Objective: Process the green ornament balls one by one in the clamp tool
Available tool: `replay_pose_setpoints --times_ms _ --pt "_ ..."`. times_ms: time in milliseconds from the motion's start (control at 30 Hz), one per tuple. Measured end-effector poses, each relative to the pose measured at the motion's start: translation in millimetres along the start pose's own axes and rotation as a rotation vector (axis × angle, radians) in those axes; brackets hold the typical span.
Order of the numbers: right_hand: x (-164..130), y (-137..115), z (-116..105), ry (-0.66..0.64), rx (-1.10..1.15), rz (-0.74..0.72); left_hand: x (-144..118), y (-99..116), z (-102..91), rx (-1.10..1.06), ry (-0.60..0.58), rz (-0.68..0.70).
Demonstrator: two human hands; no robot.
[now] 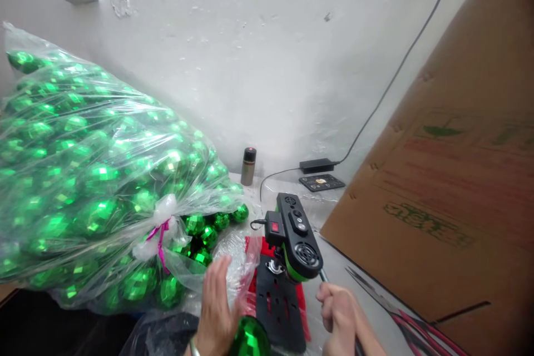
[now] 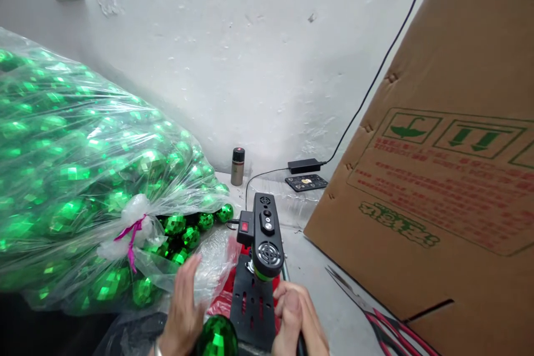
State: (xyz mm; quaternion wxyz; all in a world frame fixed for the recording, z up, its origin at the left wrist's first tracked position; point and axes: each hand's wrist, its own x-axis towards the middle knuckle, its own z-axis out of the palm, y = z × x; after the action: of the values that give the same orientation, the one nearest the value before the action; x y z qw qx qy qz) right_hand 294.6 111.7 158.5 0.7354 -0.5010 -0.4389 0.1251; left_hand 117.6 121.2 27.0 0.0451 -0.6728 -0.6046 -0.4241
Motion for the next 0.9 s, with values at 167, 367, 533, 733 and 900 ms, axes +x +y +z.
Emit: replay_pose_setpoints --times_ms 167,367,533,733,900 --pt "0 3 -1 0.003 0.015 0.005 109 -34 -3.8 0.388 -0.215 -0.177" --pt "6 14 -15 -0.147 -0.02 -0.097 122 -48 7.3 0.397 -0.312 -0.295" --pt "6 19 -16 -0.159 -0.006 -0.166 119 -44 -7.8 0.281 -0.355 -0.293" --pt "6 18 -13 -0.141 0.001 -0.163 92 -20 -34.9 -0.441 -0.205 -0.396" --pt "13 -1 -9 -0.137 0.012 -0.189 51 19 -32.3 -0.963 -0.239 -0.728"
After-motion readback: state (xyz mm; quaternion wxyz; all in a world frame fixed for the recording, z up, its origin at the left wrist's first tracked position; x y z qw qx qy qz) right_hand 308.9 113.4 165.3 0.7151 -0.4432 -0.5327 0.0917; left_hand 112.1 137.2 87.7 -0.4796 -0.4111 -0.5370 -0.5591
